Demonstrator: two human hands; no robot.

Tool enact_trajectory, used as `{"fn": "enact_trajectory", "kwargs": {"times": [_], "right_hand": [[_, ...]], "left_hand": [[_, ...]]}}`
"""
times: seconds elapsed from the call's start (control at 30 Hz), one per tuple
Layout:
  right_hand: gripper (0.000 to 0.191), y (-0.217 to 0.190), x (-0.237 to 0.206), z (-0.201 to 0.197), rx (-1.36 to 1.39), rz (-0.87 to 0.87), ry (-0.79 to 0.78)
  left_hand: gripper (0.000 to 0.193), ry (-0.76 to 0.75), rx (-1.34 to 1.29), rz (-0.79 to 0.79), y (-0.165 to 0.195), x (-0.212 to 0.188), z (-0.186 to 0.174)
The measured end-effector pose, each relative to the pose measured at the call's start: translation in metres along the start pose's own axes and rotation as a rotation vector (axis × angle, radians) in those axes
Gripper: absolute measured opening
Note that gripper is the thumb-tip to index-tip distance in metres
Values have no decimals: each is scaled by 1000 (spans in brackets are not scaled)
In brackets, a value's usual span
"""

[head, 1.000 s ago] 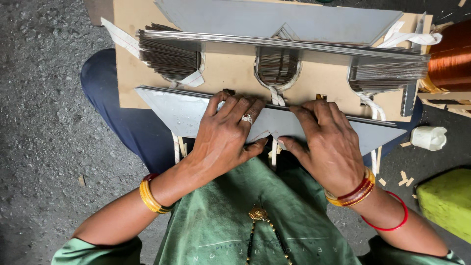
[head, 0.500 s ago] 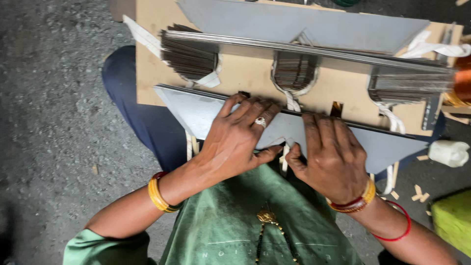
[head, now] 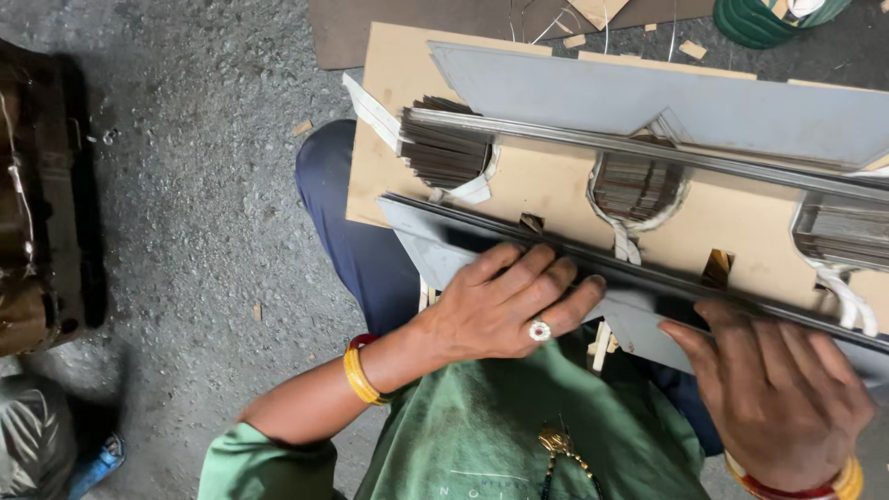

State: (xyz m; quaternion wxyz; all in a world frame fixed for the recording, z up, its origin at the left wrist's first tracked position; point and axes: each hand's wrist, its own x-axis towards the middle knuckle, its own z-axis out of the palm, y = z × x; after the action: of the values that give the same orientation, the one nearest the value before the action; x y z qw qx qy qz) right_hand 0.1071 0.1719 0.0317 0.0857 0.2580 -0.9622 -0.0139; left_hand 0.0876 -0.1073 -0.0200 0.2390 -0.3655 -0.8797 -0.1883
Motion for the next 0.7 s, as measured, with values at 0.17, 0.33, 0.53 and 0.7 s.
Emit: {"fn": "enact_trajectory", "kwargs": {"times": [0.17,0.33,0.53,0.7], "right_hand": [[23,23,13,12,106,-104,37],[21,32,53,27,59,-195,42],[13,38,84,43,-63,-214,84],[14,32,90,52,4,-182,114]], "left_hand": [[26,6,9,-146,-72,-18,-51],[19,125,5,-339,-130,-17,-73],[23,124,108,-313,-150,-2,-71],[23,113,170,-294,-149,3,-74]]}}
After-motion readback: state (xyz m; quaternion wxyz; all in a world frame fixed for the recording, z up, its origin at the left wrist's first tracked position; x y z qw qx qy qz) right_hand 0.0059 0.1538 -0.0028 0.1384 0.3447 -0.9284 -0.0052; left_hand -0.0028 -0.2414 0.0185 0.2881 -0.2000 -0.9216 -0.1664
